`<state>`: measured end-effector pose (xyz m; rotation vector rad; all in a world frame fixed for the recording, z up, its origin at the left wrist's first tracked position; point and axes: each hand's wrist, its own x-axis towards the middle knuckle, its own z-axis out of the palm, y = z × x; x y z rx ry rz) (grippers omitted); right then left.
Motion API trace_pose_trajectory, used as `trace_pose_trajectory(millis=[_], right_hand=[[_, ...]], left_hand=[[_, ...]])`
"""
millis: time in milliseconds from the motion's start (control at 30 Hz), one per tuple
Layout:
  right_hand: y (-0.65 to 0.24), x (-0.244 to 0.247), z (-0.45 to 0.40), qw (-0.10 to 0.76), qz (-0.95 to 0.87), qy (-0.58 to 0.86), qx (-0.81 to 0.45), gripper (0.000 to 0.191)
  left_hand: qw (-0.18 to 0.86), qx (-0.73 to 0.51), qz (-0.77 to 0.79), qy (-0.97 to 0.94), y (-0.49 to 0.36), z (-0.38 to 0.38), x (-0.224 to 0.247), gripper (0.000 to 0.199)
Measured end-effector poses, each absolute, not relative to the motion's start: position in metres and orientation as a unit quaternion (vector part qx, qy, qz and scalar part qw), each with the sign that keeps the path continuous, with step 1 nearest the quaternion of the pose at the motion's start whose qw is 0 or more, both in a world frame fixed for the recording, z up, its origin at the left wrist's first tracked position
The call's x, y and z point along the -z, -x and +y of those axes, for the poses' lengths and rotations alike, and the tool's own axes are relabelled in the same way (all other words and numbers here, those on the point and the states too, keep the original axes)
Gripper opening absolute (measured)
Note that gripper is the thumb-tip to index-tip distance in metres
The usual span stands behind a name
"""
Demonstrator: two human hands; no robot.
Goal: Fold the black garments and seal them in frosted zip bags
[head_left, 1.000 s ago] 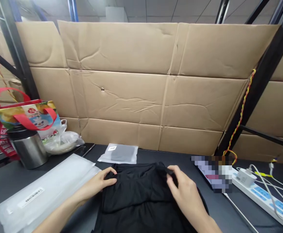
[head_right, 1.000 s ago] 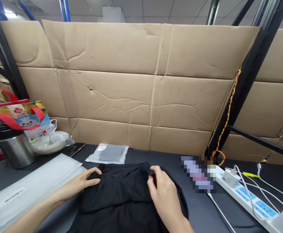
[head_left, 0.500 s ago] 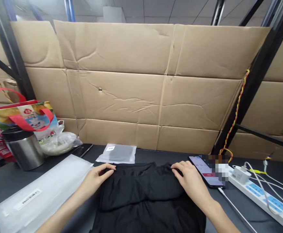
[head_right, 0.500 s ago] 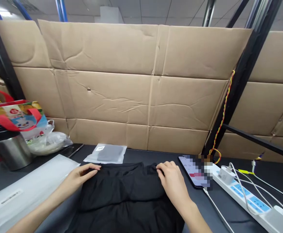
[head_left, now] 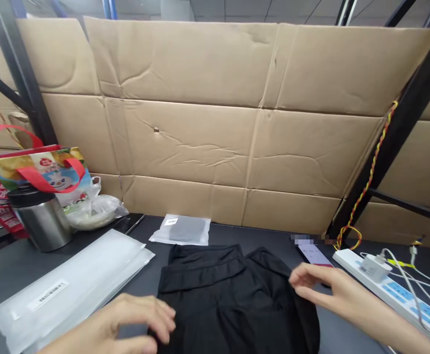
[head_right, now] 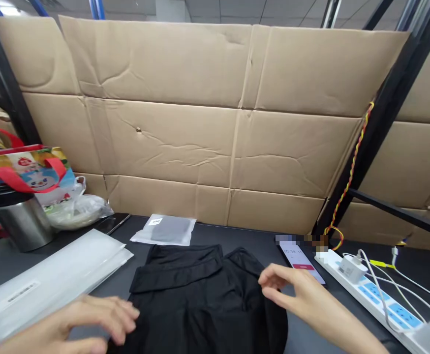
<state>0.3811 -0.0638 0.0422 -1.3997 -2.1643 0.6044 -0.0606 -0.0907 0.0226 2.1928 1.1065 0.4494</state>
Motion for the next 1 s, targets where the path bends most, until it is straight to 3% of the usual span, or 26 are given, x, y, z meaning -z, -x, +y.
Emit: trace_pose_trajectory(millis=[200, 300, 367, 533, 633, 767, 1000], right_hand=[[-0.308, -0.014, -0.024, 0.271, -0.821, 0.485, -0.131, 0.037], [-0.295, -0.009, -0.005, 0.275, -0.824, 0.482, -0.114, 0.021], [-0.294, -0.009, 0.008, 0.288, -0.809, 0.499, -0.12, 0.021], [-0.284, -0.005, 0.02, 0.324, -0.786, 0.516, -0.103, 0.034], [-0.274, 0.006, 0.009, 0.276, -0.836, 0.464, -0.093, 0.038], [-0.271, 0.021, -0.003, 0.174, -0.865, 0.455, -0.12, 0.056], [-0.274, 0.026, -0.001, 0.164, -0.857, 0.47, -0.133, 0.062]], left_hand=[[0.148, -0.188, 0.45, -0.86, 0.047, -0.036, 0.002, 0.055], [0.101, -0.196, 0.45, -0.865, 0.041, -0.016, 0.004, 0.038], [0.065, -0.217, 0.478, -0.848, 0.037, -0.003, -0.002, 0.026], [-0.019, -0.271, 0.507, -0.818, 0.027, 0.015, -0.004, 0.037], [-0.056, -0.2, 0.441, -0.873, 0.024, 0.012, 0.016, 0.037], [-0.069, -0.14, 0.406, -0.901, 0.025, 0.008, 0.035, 0.048], [-0.082, -0.176, 0.47, -0.861, 0.052, 0.05, 0.007, 0.041]])
